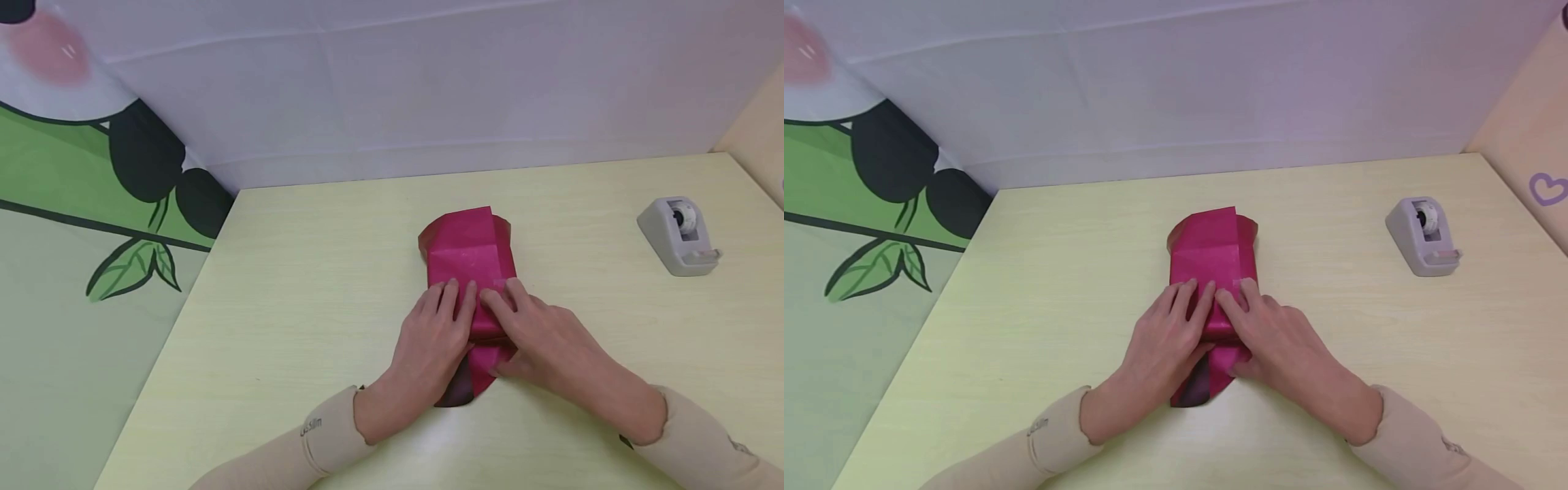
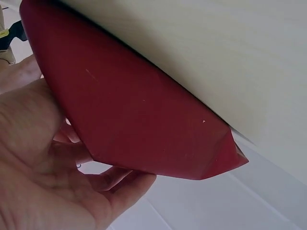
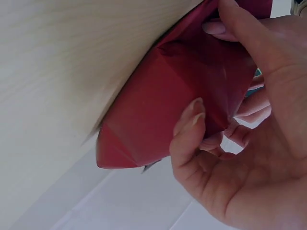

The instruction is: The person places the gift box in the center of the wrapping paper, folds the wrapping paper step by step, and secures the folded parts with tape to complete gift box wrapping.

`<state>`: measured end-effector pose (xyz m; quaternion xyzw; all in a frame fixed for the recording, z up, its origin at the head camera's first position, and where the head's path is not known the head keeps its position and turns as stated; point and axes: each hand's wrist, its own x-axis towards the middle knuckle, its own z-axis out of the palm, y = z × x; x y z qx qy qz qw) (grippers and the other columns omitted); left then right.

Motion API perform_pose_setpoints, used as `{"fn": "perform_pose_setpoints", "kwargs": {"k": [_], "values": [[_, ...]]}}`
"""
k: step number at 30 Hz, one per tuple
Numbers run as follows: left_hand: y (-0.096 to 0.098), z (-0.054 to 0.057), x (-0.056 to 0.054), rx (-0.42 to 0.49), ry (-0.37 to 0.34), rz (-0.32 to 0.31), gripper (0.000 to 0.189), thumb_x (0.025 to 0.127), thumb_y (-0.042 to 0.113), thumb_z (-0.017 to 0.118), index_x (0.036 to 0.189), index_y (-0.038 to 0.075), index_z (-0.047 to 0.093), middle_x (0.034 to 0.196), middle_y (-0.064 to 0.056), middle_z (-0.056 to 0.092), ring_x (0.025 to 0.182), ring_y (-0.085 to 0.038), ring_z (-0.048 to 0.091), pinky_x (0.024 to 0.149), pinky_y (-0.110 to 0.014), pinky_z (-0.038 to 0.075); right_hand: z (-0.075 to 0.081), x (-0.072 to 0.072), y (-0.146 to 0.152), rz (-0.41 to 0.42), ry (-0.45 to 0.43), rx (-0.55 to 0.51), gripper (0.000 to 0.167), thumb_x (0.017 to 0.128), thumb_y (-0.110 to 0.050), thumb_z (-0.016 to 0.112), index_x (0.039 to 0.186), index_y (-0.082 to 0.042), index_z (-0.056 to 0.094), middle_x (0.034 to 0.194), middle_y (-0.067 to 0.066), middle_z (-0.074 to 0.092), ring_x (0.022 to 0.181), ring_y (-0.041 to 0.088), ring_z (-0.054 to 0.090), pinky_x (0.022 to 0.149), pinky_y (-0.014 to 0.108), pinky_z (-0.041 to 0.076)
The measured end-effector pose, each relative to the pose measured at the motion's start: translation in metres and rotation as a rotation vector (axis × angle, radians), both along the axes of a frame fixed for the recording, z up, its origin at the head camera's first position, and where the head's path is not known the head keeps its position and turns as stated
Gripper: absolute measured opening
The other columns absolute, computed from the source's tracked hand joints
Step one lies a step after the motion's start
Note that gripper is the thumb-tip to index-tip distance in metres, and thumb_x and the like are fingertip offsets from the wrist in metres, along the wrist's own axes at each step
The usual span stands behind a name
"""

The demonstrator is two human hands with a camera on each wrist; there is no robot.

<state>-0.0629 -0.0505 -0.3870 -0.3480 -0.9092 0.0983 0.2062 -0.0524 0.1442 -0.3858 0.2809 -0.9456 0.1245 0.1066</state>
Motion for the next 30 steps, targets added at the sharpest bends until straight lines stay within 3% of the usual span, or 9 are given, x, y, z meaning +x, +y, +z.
{"fn": "perform_pose_setpoints", "kwargs": {"k": [4,8,16,23,27,30], "values": [[0.0,0.0,0.0,0.011,-0.004,-0.002,0.073,0.086,0.042,0.081,0.146,0.008,0.057,0.133,-0.015,0.062,0.12,-0.027,0.058,0.102,-0.03,0.052,0.004,0.006,-0.001,-0.007,-0.024,0.049,0.097,0.057,-0.038,0.102,0.134,-0.002,0.056,0.111,0.016,0.051,0.075,0.023,0.059,0.056,0.035,0.057],[-0.001,-0.001,0.0,0.026,-0.001,-0.008,0.072,0.086,0.041,0.082,0.145,0.008,0.058,0.132,-0.015,0.063,0.119,-0.026,0.059,0.102,-0.031,0.052,0.005,0.011,-0.002,0.007,0.022,0.079,0.099,0.055,-0.043,0.102,0.135,-0.003,0.057,0.109,0.015,0.051,0.081,0.024,0.056,0.056,0.033,0.056],[-0.001,-0.002,-0.001,0.039,-0.008,-0.018,0.074,0.086,0.043,0.082,0.146,0.007,0.058,0.133,-0.015,0.063,0.12,-0.027,0.058,0.104,-0.031,0.051,-0.002,0.006,0.002,0.014,0.163,0.037,0.082,0.062,-0.04,0.099,0.125,-0.003,0.061,0.108,0.017,0.054,0.086,0.028,0.054,0.061,0.035,0.058],[-0.004,0.002,-0.002,0.07,-0.064,-0.046,0.076,0.084,0.041,0.085,0.145,0.006,0.057,0.135,-0.017,0.061,0.123,-0.029,0.057,0.104,-0.032,0.052,-0.008,0.001,0.007,0.015,0.183,-0.015,0.073,0.065,-0.026,0.099,0.122,-0.001,0.062,0.109,0.018,0.055,0.083,0.028,0.056,0.061,0.037,0.06],[-0.011,0.009,-0.002,0.091,-0.108,-0.078,0.073,0.083,0.038,0.087,0.142,0.005,0.058,0.132,-0.017,0.06,0.12,-0.028,0.056,0.098,-0.03,0.054,-0.009,-0.001,0.007,0.012,0.162,-0.032,0.075,0.064,-0.027,0.1,0.123,-0.002,0.061,0.11,0.017,0.055,0.081,0.027,0.057,0.062,0.037,0.06],[-0.02,0.015,-0.003,0.097,-0.12,-0.147,0.058,0.085,0.033,0.085,0.131,0.006,0.061,0.12,-0.014,0.06,0.106,-0.025,0.057,0.085,-0.027,0.056,-0.01,-0.002,0.007,0.011,0.149,-0.045,0.075,0.065,-0.027,0.1,0.123,-0.002,0.061,0.109,0.016,0.054,0.078,0.024,0.057,0.061,0.036,0.06]]}}
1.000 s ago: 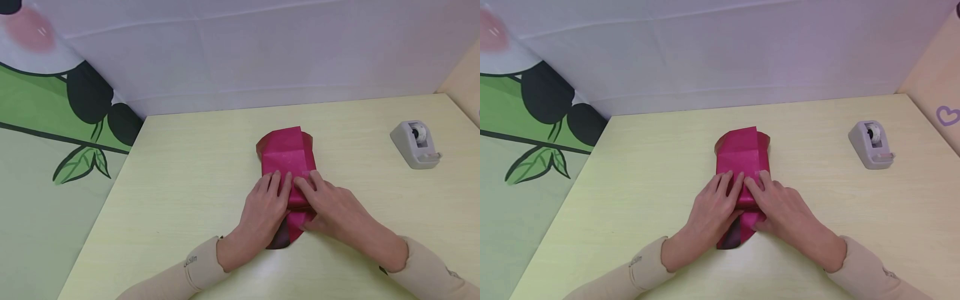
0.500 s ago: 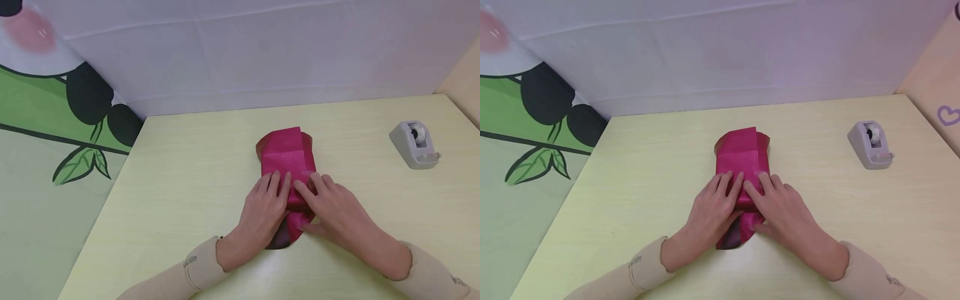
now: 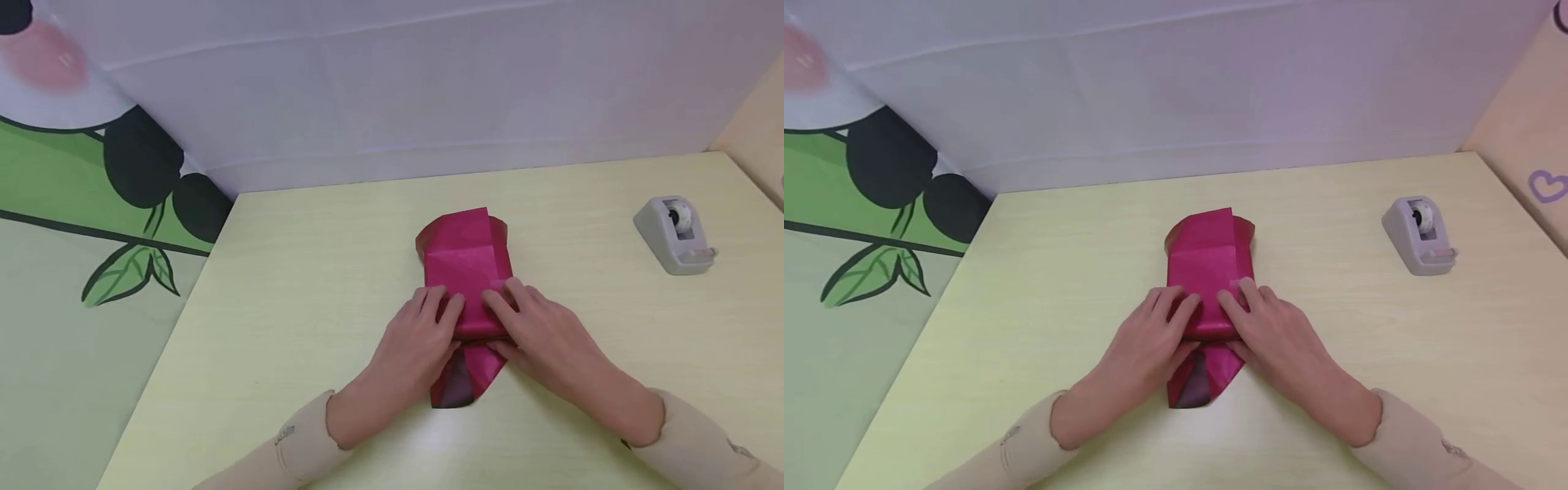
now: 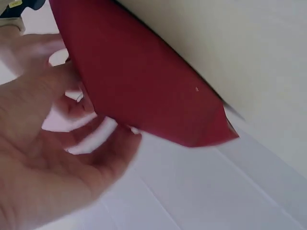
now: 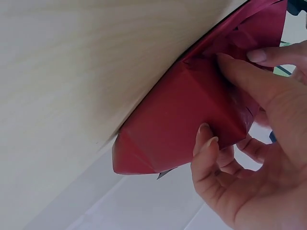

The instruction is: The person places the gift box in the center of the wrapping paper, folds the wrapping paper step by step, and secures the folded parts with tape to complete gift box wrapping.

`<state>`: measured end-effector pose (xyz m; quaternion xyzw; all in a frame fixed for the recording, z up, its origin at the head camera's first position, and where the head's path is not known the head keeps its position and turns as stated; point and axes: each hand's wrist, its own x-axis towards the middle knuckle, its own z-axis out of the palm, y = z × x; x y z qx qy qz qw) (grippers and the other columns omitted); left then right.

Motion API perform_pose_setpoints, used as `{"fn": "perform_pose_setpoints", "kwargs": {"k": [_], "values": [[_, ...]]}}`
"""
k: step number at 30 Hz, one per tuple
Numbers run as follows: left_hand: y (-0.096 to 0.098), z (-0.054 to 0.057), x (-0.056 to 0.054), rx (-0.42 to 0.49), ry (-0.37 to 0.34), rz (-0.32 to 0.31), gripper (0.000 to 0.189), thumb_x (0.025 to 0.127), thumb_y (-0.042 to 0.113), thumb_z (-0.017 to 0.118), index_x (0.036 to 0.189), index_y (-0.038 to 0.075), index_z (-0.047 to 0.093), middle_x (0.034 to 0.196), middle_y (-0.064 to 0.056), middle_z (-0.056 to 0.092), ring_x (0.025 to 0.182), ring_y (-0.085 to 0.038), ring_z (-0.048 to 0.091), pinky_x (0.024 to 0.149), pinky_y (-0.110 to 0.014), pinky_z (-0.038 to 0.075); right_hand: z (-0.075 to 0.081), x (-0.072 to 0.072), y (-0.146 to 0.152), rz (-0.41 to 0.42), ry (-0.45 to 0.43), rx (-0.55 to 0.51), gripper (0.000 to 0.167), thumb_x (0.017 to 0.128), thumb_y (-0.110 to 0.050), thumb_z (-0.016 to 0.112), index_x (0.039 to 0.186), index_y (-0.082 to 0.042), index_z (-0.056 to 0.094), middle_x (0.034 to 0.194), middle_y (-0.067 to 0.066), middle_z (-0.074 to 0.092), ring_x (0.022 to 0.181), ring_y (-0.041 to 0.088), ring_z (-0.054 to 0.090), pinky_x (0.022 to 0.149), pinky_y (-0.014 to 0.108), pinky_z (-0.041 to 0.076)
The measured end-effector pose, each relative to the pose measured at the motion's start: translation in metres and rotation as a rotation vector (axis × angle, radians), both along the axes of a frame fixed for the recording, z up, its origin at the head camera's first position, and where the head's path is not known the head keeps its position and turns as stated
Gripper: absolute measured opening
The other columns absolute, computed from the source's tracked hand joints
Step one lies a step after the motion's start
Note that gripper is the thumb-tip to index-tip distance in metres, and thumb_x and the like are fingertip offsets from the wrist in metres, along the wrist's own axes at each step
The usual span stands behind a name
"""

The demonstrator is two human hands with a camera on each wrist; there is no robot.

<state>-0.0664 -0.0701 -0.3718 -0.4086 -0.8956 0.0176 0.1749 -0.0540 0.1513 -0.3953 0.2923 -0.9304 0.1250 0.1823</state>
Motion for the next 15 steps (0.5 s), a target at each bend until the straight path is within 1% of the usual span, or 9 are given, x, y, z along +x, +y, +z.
{"fn": "perform_pose_setpoints", "kwargs": {"k": [2,4,6,8,10,11,13,15], "values": [[-0.007,0.004,-0.002,0.018,-0.02,-0.079,0.048,0.086,0.029,0.084,0.122,0.008,0.061,0.112,-0.011,0.059,0.098,-0.021,0.055,0.078,-0.024,0.054,0.0,0.0,0.0,0.002,-0.012,-0.011,0.074,0.065,-0.027,0.099,0.123,-0.003,0.06,0.108,0.015,0.054,0.075,0.021,0.056,0.06,0.034,0.059],[-0.014,0.008,-0.005,0.033,-0.051,-0.171,0.037,0.087,0.022,0.082,0.115,0.009,0.061,0.106,-0.009,0.058,0.092,-0.019,0.054,0.074,-0.022,0.051,0.0,-0.001,0.0,0.004,-0.024,-0.025,0.073,0.066,-0.026,0.099,0.122,-0.004,0.059,0.107,0.014,0.053,0.072,0.019,0.055,0.059,0.032,0.057],[-0.021,0.012,-0.008,0.041,-0.119,-0.263,0.031,0.087,0.015,0.08,0.113,0.011,0.064,0.107,-0.007,0.058,0.093,-0.017,0.054,0.076,-0.021,0.05,0.0,-0.001,0.0,0.007,-0.033,-0.036,0.071,0.066,-0.025,0.099,0.121,-0.005,0.059,0.105,0.013,0.053,0.07,0.017,0.053,0.057,0.03,0.056],[-0.028,0.016,-0.009,0.026,-0.191,-0.326,0.028,0.086,0.01,0.075,0.113,0.013,0.068,0.116,-0.006,0.059,0.102,-0.018,0.056,0.084,-0.022,0.051,0.0,-0.002,0.001,0.011,-0.04,-0.042,0.07,0.067,-0.025,0.099,0.12,-0.006,0.058,0.105,0.012,0.052,0.069,0.016,0.053,0.055,0.028,0.054],[-0.032,0.019,-0.01,-0.026,-0.25,-0.351,0.028,0.085,0.009,0.074,0.112,0.015,0.072,0.13,-0.007,0.058,0.116,-0.02,0.055,0.097,-0.026,0.05,-0.001,-0.002,0.001,0.013,-0.045,-0.046,0.069,0.067,-0.024,0.099,0.12,-0.006,0.058,0.105,0.011,0.052,0.068,0.016,0.053,0.054,0.027,0.053],[-0.034,0.02,-0.01,-0.056,-0.268,-0.349,0.028,0.085,0.01,0.074,0.112,0.016,0.074,0.136,-0.008,0.057,0.124,-0.021,0.053,0.104,-0.029,0.047,-0.001,-0.003,0.001,0.014,-0.048,-0.047,0.069,0.067,-0.024,0.099,0.12,-0.006,0.058,0.105,0.011,0.052,0.068,0.016,0.053,0.054,0.027,0.053],[-0.035,0.021,-0.01,-0.104,-0.285,-0.333,0.024,0.085,0.014,0.077,0.109,0.017,0.077,0.146,-0.009,0.052,0.135,-0.024,0.047,0.115,-0.033,0.04,-0.001,-0.003,0.002,0.013,-0.051,-0.049,0.07,0.067,-0.024,0.099,0.12,-0.006,0.058,0.105,0.012,0.052,0.067,0.016,0.053,0.054,0.027,0.054],[-0.034,0.021,-0.011,-0.131,-0.283,-0.318,0.017,0.088,0.018,0.079,0.105,0.017,0.079,0.15,-0.01,0.05,0.141,-0.024,0.043,0.12,-0.034,0.032,-0.002,-0.004,0.003,0.012,-0.056,-0.053,0.07,0.066,-0.024,0.099,0.12,-0.006,0.057,0.105,0.012,0.052,0.067,0.016,0.053,0.055,0.028,0.054]]}}
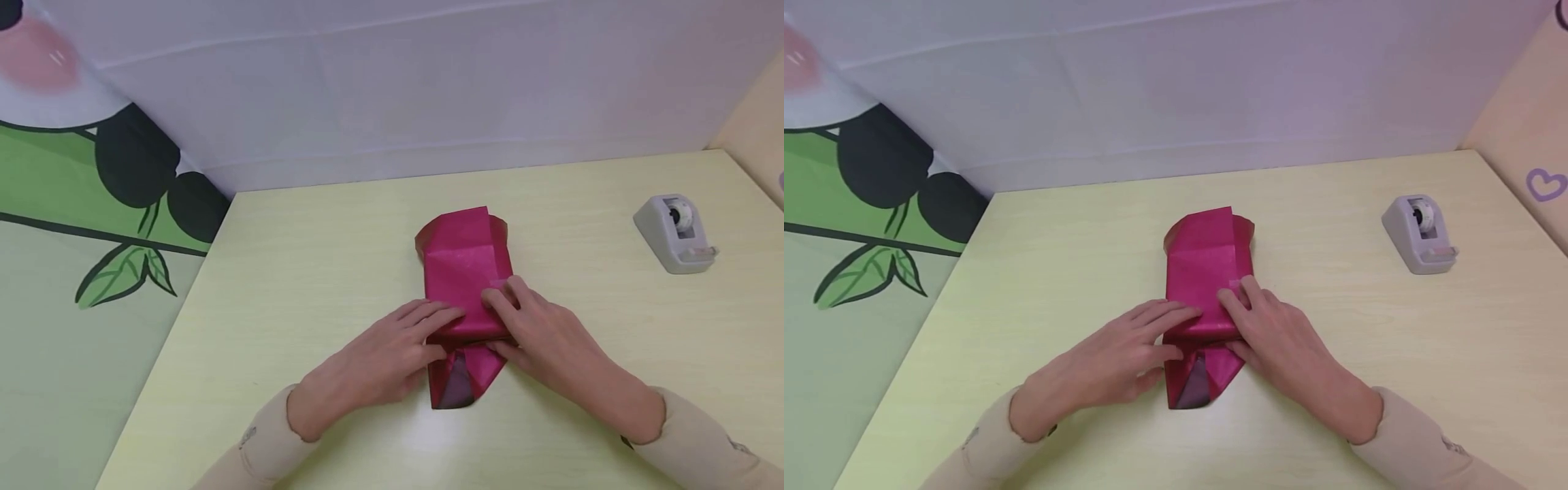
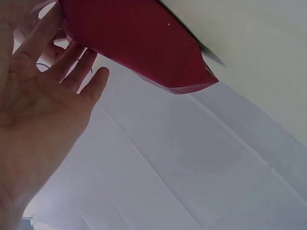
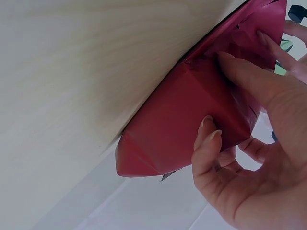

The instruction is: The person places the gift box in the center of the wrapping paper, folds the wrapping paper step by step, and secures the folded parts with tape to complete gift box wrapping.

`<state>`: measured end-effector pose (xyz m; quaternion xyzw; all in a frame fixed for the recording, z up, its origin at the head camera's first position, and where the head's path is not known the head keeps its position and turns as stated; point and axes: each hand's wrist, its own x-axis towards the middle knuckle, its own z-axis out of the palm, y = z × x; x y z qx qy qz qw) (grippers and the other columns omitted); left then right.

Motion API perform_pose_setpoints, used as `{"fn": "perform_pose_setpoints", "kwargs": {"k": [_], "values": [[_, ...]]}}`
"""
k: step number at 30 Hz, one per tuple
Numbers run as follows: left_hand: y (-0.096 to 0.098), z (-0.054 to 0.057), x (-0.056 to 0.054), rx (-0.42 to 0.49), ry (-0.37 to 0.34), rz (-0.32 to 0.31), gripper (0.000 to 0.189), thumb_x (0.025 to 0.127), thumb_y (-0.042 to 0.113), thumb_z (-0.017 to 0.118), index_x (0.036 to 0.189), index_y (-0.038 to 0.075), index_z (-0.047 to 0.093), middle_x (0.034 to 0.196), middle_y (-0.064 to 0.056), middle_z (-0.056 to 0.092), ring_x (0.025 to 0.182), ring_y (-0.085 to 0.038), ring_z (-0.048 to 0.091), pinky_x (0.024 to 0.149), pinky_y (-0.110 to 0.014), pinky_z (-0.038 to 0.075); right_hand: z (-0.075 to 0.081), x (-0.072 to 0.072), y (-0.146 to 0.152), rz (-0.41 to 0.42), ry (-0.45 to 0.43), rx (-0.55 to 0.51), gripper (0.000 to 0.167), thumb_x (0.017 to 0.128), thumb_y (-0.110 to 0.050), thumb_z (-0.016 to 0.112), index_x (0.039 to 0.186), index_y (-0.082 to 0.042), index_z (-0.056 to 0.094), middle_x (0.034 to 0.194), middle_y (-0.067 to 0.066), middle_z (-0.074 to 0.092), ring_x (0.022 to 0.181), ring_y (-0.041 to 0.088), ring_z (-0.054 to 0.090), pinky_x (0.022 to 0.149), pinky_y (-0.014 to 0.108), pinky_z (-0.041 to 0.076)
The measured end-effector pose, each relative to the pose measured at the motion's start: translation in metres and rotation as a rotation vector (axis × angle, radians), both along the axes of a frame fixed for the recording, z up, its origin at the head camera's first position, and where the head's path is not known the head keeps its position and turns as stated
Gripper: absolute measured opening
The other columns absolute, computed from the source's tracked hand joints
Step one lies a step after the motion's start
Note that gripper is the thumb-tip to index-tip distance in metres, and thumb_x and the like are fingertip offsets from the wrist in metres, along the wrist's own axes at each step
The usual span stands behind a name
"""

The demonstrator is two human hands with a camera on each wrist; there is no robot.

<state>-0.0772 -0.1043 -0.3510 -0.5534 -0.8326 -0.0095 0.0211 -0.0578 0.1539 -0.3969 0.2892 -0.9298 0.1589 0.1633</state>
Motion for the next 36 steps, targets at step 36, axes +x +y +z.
{"fn": "perform_pose_setpoints", "kwargs": {"k": [36], "values": [[0.023,-0.02,0.0,0.126,0.128,-0.006,0.014,0.09,0.024,0.08,0.104,0.019,0.078,0.141,-0.013,0.055,0.13,-0.026,0.05,0.111,-0.035,0.043,0.001,0.0,-0.001,-0.008,-0.035,-0.012,0.071,0.067,-0.022,0.099,0.122,-0.005,0.056,0.105,0.013,0.05,0.067,0.016,0.052,0.053,0.028,0.054]]}}
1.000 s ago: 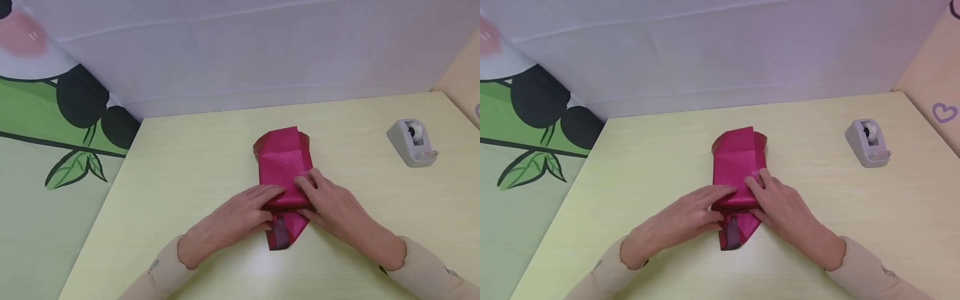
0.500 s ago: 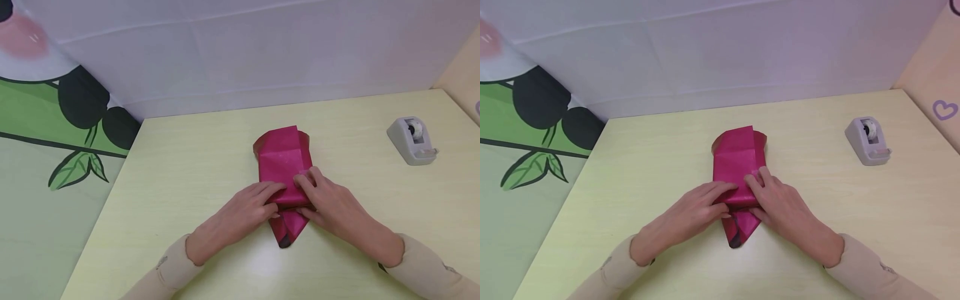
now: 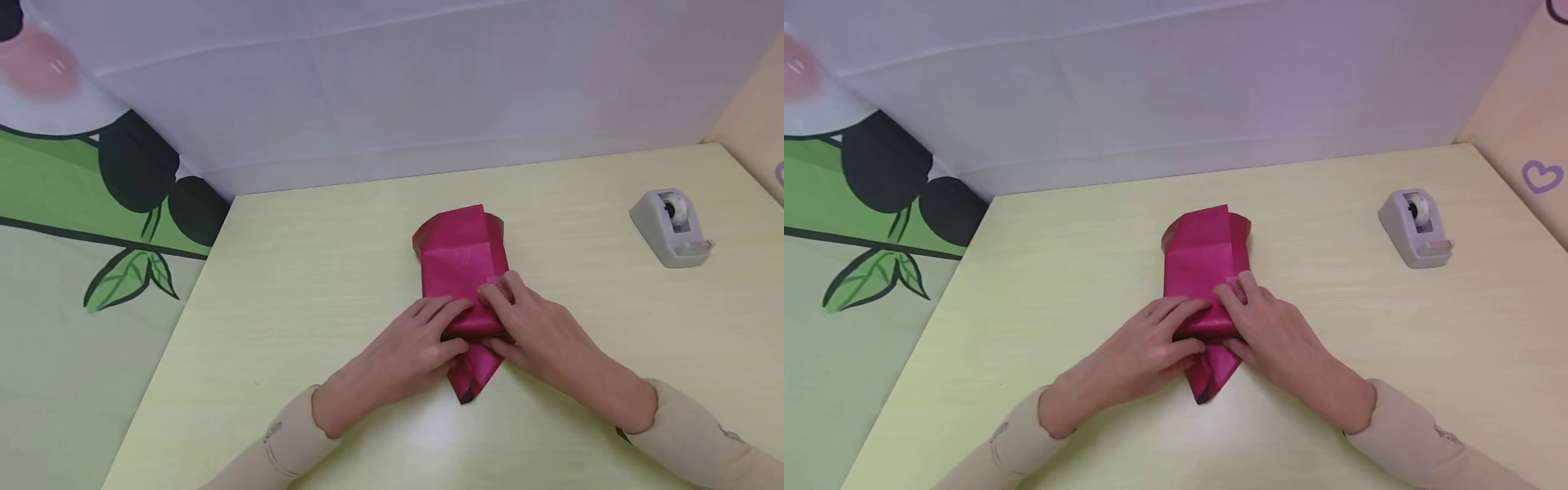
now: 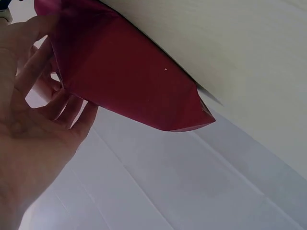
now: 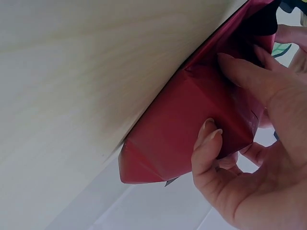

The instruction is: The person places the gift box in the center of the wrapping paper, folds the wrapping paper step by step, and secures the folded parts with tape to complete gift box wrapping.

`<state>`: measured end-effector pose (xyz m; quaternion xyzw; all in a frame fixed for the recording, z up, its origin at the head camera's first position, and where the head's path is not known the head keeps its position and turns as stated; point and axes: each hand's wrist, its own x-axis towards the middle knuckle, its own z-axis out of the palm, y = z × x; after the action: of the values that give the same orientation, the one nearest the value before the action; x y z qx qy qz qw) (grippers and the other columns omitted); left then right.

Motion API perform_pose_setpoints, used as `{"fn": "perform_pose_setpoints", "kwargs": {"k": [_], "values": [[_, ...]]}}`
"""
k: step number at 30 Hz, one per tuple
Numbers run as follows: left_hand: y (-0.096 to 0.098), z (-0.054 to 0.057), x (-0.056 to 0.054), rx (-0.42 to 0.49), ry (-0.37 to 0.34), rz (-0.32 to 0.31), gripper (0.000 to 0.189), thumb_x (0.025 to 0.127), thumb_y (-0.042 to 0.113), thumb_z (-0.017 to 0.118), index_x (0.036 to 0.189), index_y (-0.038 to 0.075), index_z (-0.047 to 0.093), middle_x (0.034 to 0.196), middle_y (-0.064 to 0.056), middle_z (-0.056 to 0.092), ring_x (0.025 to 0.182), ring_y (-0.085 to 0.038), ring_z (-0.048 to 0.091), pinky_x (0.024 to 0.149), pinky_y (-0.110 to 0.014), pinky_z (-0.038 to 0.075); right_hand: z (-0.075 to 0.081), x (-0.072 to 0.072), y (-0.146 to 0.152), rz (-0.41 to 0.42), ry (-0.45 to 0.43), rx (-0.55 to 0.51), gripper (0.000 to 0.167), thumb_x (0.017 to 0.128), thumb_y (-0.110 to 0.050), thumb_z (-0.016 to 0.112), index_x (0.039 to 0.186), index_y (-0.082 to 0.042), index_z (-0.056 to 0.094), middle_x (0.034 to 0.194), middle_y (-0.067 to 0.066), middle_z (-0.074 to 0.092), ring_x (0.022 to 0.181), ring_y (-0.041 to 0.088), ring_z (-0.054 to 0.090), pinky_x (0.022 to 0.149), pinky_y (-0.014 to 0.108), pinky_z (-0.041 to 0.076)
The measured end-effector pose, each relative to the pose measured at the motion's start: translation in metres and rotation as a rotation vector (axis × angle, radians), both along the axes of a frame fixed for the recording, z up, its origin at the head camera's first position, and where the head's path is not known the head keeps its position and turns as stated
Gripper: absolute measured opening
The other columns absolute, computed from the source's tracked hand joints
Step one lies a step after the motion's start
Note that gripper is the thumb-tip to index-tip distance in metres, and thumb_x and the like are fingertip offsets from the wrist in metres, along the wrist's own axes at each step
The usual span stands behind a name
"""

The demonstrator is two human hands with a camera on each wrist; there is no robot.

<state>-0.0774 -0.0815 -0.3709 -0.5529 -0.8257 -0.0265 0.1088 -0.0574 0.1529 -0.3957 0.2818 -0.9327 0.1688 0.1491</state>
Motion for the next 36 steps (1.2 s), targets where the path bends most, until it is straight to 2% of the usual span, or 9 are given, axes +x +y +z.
{"fn": "perform_pose_setpoints", "kwargs": {"k": [4,8,13,23,27,31,36], "values": [[0.002,0.001,0.002,-0.003,-0.006,-0.005,0.008,0.091,0.024,0.08,0.096,0.019,0.077,0.143,-0.014,0.054,0.13,-0.026,0.05,0.113,-0.035,0.041,0.002,0.0,-0.001,-0.001,0.004,-0.001,0.07,0.067,-0.021,0.099,0.122,-0.005,0.057,0.105,0.013,0.05,0.067,0.016,0.052,0.053,0.028,0.053],[0.007,0.001,0.003,0.003,0.041,-0.01,0.002,0.092,0.016,0.076,0.093,0.015,0.075,0.141,-0.015,0.056,0.128,-0.027,0.052,0.112,-0.034,0.043,0.002,0.001,-0.001,-0.002,0.009,0.004,0.07,0.067,-0.022,0.099,0.121,-0.004,0.058,0.105,0.013,0.05,0.068,0.016,0.053,0.053,0.028,0.053],[0.01,0.0,0.003,-0.001,0.107,-0.006,0.007,0.091,0.013,0.077,0.097,0.013,0.074,0.14,-0.014,0.057,0.125,-0.026,0.055,0.11,-0.033,0.045,0.001,0.001,-0.002,-0.003,0.009,0.009,0.071,0.068,-0.023,0.098,0.123,-0.003,0.059,0.106,0.014,0.05,0.068,0.016,0.054,0.054,0.028,0.055],[0.014,-0.004,0.002,0.007,0.165,0.007,0.011,0.093,0.013,0.074,0.104,0.011,0.071,0.138,-0.014,0.058,0.121,-0.025,0.057,0.105,-0.033,0.048,0.005,0.002,0.0,0.003,-0.003,0.003,0.073,0.069,-0.026,0.098,0.125,-0.002,0.058,0.108,0.015,0.051,0.068,0.016,0.055,0.055,0.028,0.055],[0.016,-0.007,0.001,0.013,0.166,0.0,0.013,0.094,0.015,0.073,0.107,0.015,0.069,0.137,-0.013,0.058,0.12,-0.025,0.057,0.104,-0.032,0.048,0.007,0.003,0.002,0.008,-0.015,0.009,0.076,0.068,-0.028,0.099,0.127,-0.002,0.059,0.11,0.015,0.051,0.068,0.016,0.055,0.054,0.027,0.054],[0.016,-0.01,0.002,-0.009,0.171,-0.001,0.008,0.094,0.014,0.073,0.101,0.018,0.074,0.139,-0.013,0.056,0.122,-0.025,0.055,0.104,-0.033,0.047,0.007,0.003,0.002,0.008,-0.02,0.011,0.076,0.068,-0.028,0.099,0.126,-0.002,0.059,0.11,0.015,0.051,0.068,0.016,0.055,0.054,0.027,0.054],[0.015,-0.009,0.006,-0.042,0.145,0.02,0.008,0.094,0.017,0.069,0.098,0.015,0.076,0.142,-0.013,0.055,0.125,-0.026,0.052,0.105,-0.035,0.045,0.005,0.003,0.002,0.013,-0.018,0.005,0.073,0.069,-0.024,0.098,0.126,-0.001,0.059,0.111,0.015,0.051,0.067,0.016,0.054,0.053,0.026,0.053]]}}
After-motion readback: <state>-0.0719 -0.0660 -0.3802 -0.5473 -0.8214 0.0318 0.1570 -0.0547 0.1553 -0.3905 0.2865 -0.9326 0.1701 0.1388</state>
